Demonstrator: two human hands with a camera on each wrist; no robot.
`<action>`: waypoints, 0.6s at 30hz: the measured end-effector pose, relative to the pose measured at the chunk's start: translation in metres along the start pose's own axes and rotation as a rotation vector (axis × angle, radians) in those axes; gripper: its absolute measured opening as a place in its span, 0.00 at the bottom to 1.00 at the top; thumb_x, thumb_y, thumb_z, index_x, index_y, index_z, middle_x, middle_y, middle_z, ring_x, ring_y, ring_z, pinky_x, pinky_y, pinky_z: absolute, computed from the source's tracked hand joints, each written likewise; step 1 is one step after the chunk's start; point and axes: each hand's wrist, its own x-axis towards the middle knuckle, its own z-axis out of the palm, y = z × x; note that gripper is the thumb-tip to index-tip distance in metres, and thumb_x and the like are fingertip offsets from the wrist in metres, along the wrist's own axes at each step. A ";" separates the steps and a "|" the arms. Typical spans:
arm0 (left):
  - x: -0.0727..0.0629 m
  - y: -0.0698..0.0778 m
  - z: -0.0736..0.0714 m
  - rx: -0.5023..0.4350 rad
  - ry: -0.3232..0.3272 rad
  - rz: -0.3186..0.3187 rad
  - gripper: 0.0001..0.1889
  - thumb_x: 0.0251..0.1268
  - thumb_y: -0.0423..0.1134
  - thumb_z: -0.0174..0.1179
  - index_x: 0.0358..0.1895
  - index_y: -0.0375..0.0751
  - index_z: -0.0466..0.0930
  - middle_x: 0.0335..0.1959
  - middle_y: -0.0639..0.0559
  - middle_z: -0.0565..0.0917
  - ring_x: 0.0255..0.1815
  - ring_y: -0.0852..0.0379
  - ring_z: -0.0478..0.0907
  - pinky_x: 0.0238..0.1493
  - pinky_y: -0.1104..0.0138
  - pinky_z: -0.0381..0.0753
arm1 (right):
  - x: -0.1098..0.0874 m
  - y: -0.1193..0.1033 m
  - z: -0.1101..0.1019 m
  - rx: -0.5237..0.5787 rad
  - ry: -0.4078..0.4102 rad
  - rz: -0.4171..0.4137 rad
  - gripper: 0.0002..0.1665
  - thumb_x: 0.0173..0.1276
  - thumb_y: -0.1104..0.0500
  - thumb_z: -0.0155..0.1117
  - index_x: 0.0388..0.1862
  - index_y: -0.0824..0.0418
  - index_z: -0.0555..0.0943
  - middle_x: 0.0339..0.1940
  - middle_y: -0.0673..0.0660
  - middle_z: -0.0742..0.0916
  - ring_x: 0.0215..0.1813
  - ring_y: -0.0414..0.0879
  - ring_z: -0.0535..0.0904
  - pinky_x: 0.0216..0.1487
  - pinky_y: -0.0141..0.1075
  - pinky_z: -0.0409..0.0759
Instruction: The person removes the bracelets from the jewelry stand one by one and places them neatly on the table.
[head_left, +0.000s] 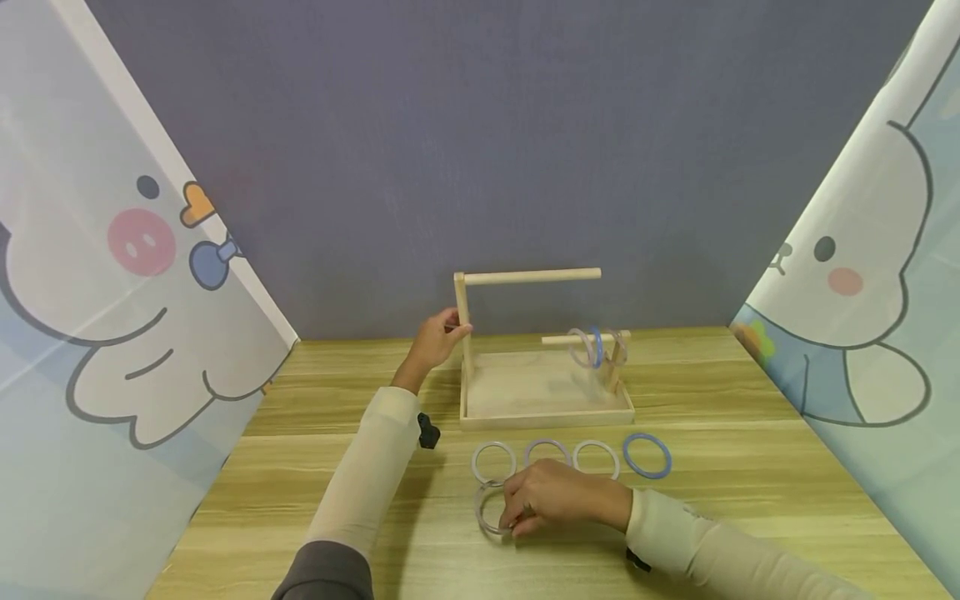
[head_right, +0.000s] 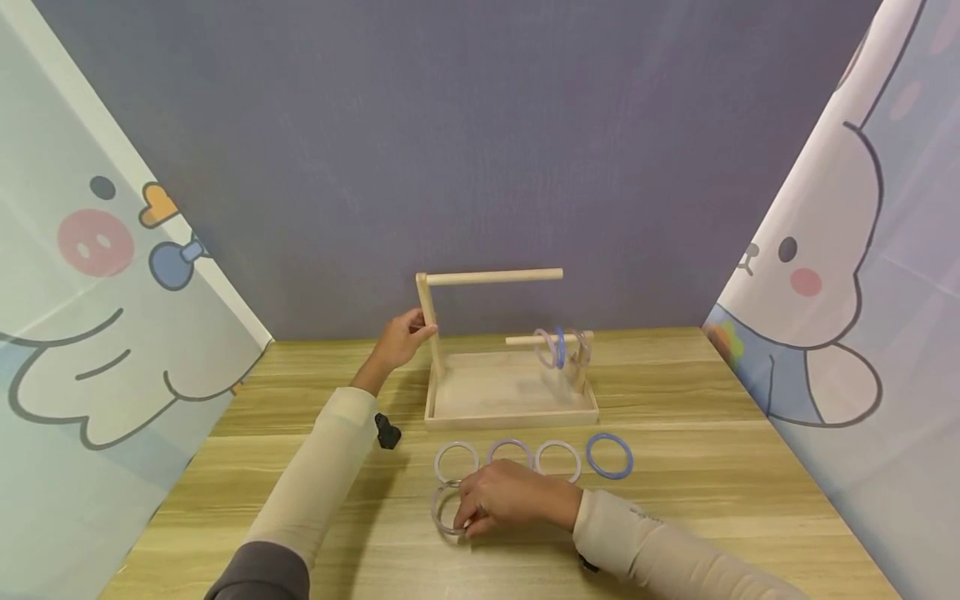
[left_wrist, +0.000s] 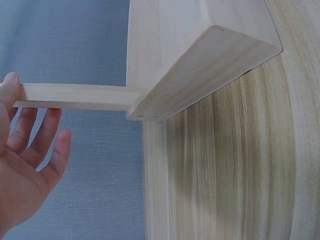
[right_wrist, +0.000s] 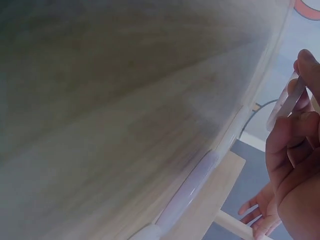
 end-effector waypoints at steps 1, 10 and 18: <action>0.000 0.000 0.000 0.003 0.000 -0.001 0.22 0.79 0.50 0.56 0.65 0.40 0.75 0.61 0.40 0.82 0.62 0.42 0.80 0.63 0.49 0.80 | 0.000 0.000 0.000 0.002 0.001 0.002 0.08 0.60 0.49 0.77 0.38 0.46 0.92 0.32 0.39 0.87 0.32 0.19 0.76 0.36 0.08 0.69; 0.000 0.001 0.000 0.001 -0.002 -0.017 0.23 0.78 0.52 0.55 0.66 0.41 0.75 0.61 0.40 0.82 0.62 0.42 0.80 0.63 0.49 0.79 | 0.000 0.001 0.002 -0.024 -0.005 -0.004 0.09 0.59 0.47 0.78 0.38 0.45 0.92 0.32 0.37 0.87 0.32 0.19 0.76 0.36 0.08 0.68; 0.000 0.001 0.000 -0.001 -0.007 -0.008 0.23 0.78 0.51 0.56 0.66 0.40 0.74 0.61 0.40 0.82 0.63 0.42 0.79 0.64 0.49 0.79 | -0.001 0.002 0.004 -0.044 -0.006 -0.028 0.09 0.59 0.46 0.77 0.37 0.44 0.91 0.31 0.37 0.87 0.30 0.19 0.73 0.35 0.08 0.67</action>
